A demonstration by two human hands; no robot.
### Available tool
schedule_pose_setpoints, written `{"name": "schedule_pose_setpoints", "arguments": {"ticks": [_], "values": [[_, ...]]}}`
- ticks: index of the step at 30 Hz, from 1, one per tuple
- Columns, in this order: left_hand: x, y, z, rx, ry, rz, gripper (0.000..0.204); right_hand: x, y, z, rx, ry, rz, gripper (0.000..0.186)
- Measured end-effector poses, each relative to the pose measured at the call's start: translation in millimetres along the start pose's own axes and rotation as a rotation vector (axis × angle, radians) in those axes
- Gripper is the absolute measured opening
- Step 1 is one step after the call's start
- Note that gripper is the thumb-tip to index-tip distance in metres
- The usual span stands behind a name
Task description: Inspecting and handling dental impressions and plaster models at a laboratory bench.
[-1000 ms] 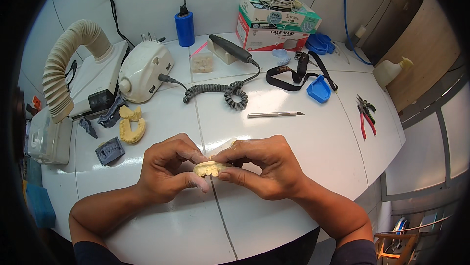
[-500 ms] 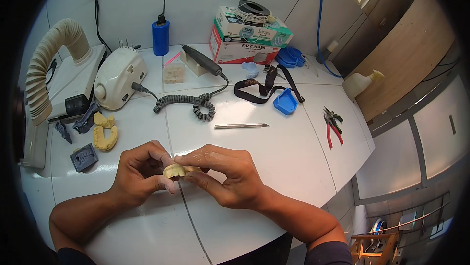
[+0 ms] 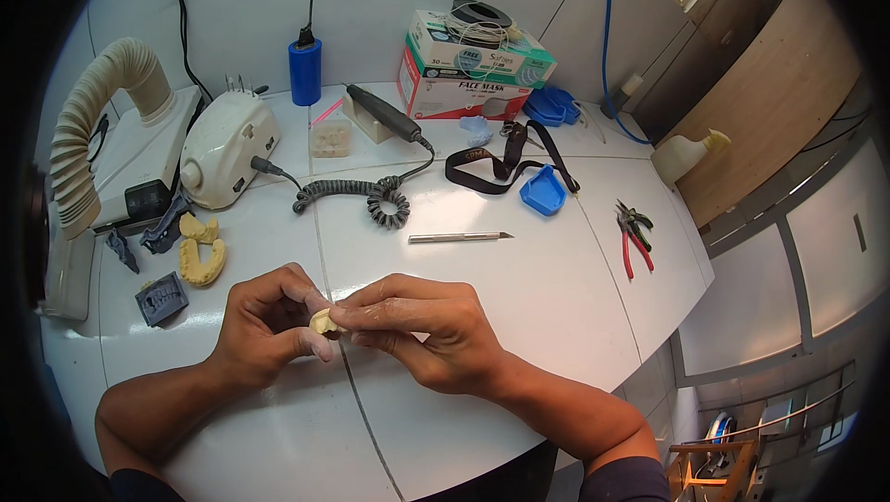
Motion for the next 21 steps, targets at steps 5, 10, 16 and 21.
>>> {"name": "schedule_pose_setpoints", "arguments": {"ticks": [5, 10, 16, 21], "values": [[-0.1, 0.1, -1.5, 0.024, -0.003, 0.029, 0.026, 2.4, -1.7, -2.9, 0.098, 0.010, 0.031, 0.034], [1.3, -0.1, 1.2, 0.031, 0.002, 0.022, 0.026, -1.3, -5.0, 7.2, 0.152, 0.030, 0.018, 0.036], [1.2, -1.7, -1.5, 0.013, -0.011, 0.029, 0.026, -1.7, -2.3, 3.8, 0.153, 0.076, -0.022, 0.032], [0.3, -0.6, -1.0, 0.025, 0.016, 0.021, 0.025, -2.7, -1.6, 2.7, 0.161, 0.064, -0.016, 0.032]]}}
Point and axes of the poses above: each hand's wrist, its own y-axis towards the middle knuckle, its own x-axis out of the palm, z = x × y, the point moved 3 cm from there along y, towards the middle knuckle
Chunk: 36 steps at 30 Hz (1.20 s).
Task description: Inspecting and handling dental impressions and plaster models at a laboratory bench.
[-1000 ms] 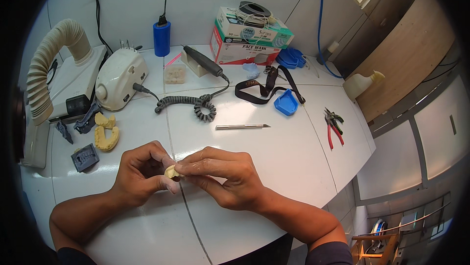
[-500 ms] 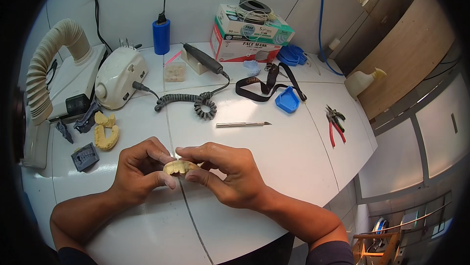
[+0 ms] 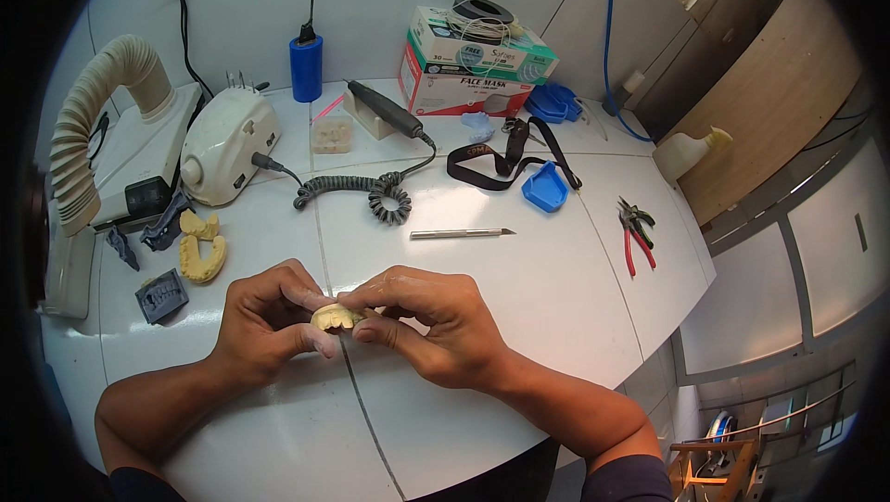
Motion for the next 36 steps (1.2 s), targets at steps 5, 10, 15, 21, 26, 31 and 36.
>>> {"name": "schedule_pose_setpoints", "arguments": {"ticks": [5, 10, 15, 21, 26, 31, 36], "values": [[-0.2, 0.4, -0.5, -0.015, -0.009, -0.002, 0.026, 1.2, -0.6, 1.0, 0.004, 0.028, 0.026, 0.032], [-1.1, 0.1, -1.0, -0.008, 0.008, -0.004, 0.027, 1.2, 0.1, 0.4, -0.007, 0.009, 0.011, 0.033], [1.6, 2.4, -1.1, -0.045, -0.018, -0.016, 0.025, -0.8, -3.6, -0.3, 0.058, 0.035, 0.027, 0.034], [0.6, 2.1, 3.7, -0.060, -0.044, -0.008, 0.027, 2.8, -4.7, 4.7, -0.026, 0.189, 0.036, 0.032], [-1.0, 4.3, 2.8, -0.009, -0.082, 0.076, 0.033, 3.3, -2.0, 1.5, -0.063, 0.162, 0.012, 0.035], [-3.4, 5.5, -2.1, 0.046, -0.091, 0.121, 0.032, 8.7, -0.9, 1.1, -0.069, 0.092, 0.004, 0.041], [-2.9, 5.1, -1.0, 0.033, -0.056, 0.114, 0.030, 9.8, -2.2, 3.4, -0.063, 0.116, -0.003, 0.042]]}}
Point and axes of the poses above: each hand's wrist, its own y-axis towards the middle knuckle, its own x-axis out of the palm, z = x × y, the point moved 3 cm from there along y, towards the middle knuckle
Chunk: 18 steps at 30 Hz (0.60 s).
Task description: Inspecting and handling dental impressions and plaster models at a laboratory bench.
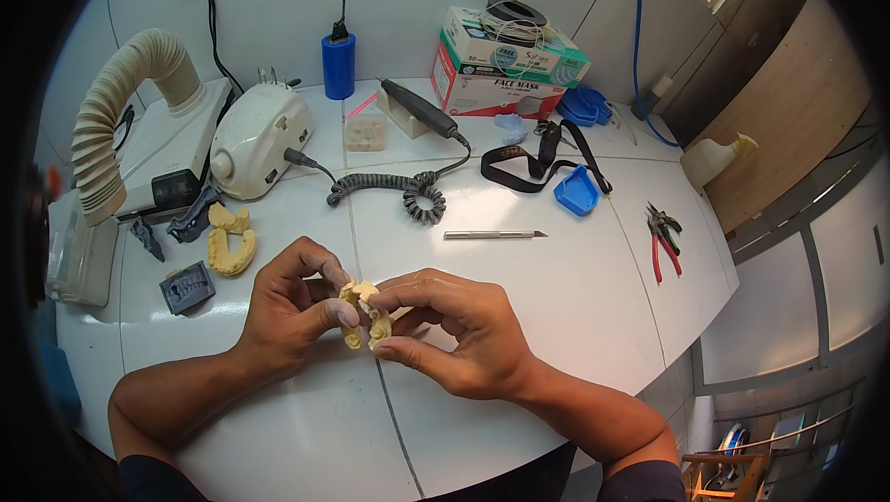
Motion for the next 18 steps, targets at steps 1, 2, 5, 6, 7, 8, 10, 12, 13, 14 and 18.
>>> {"name": "schedule_pose_setpoints", "arguments": {"ticks": [1, 2, 5, 6, 7, 8, 10, 12, 13, 14, 18], "values": [[0.4, 0.2, 0.4, -0.031, 0.000, -0.005, 0.030, 0.5, -0.1, -0.8, -0.001, -0.004, 0.003, 0.041], [0.9, -0.6, 2.0, -0.032, 0.001, -0.006, 0.030, 1.0, -0.4, -1.6, -0.001, -0.003, 0.004, 0.041], [3.7, -2.4, 6.1, -0.072, -0.012, -0.022, 0.030, 1.2, -1.5, -3.4, 0.002, -0.025, 0.035, 0.039], [4.9, -2.7, 7.1, -0.077, 0.002, -0.033, 0.029, 0.7, -2.1, -3.4, 0.002, -0.016, 0.061, 0.037], [5.9, -2.9, 7.5, -0.083, 0.017, -0.044, 0.029, 0.2, -2.8, -3.3, 0.001, -0.008, 0.088, 0.035], [6.1, -3.1, 7.9, -0.084, 0.018, -0.046, 0.029, 0.8, -3.1, -3.1, 0.001, -0.007, 0.090, 0.035], [6.6, -4.1, 7.4, -0.113, -0.039, -0.057, 0.029, 0.9, -3.8, -1.9, 0.033, 0.016, 0.134, 0.031], [3.6, -3.7, 2.3, -0.099, -0.019, -0.087, 0.031, -2.4, -3.8, -3.1, 0.068, -0.027, 0.124, 0.029], [2.8, -3.7, 0.8, -0.083, -0.002, -0.118, 0.032, -4.1, -3.5, -2.5, 0.104, -0.074, 0.114, 0.026], [3.3, -4.2, 1.1, -0.087, -0.001, -0.116, 0.032, -4.6, -3.5, -1.7, 0.106, -0.069, 0.114, 0.026], [7.0, -1.2, 8.3, -0.074, 0.019, -0.086, 0.035, -7.7, -1.8, -2.8, 0.054, -0.058, 0.133, 0.027]]}}
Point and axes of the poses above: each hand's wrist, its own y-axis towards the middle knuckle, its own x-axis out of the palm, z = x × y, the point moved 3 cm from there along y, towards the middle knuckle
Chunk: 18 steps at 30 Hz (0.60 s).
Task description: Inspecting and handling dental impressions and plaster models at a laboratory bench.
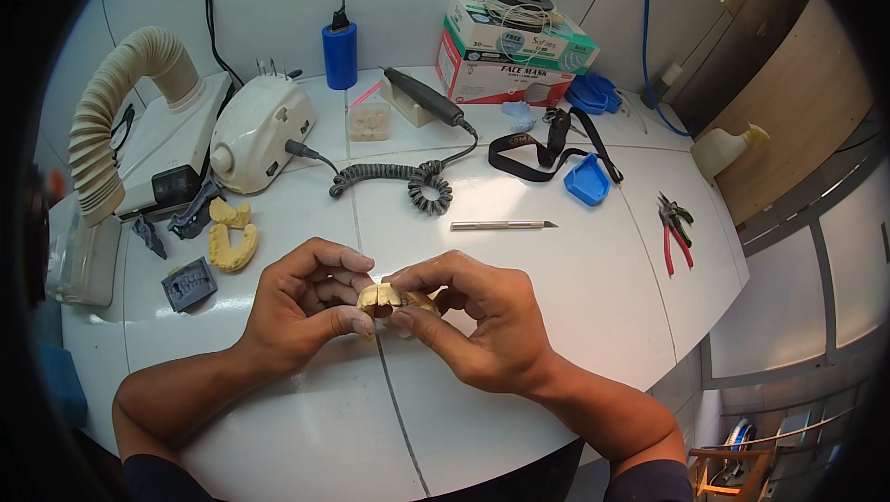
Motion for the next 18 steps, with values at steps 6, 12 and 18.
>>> {"name": "schedule_pose_setpoints", "arguments": {"ticks": [6, 12, 18], "values": [[-2.1, -0.9, -4.9, -0.033, 0.016, -0.019, 0.038, -0.3, 3.0, -1.0, -0.016, -0.017, 0.005, 0.030], [-2.7, -0.6, -6.3, 0.027, 0.018, -0.031, 0.032, -1.9, 1.2, 2.8, -0.020, -0.035, 0.012, 0.029], [-3.9, -0.6, -8.6, 0.095, 0.062, -0.056, 0.033, -2.5, 2.3, -0.3, -0.054, -0.082, 0.007, 0.029]]}}
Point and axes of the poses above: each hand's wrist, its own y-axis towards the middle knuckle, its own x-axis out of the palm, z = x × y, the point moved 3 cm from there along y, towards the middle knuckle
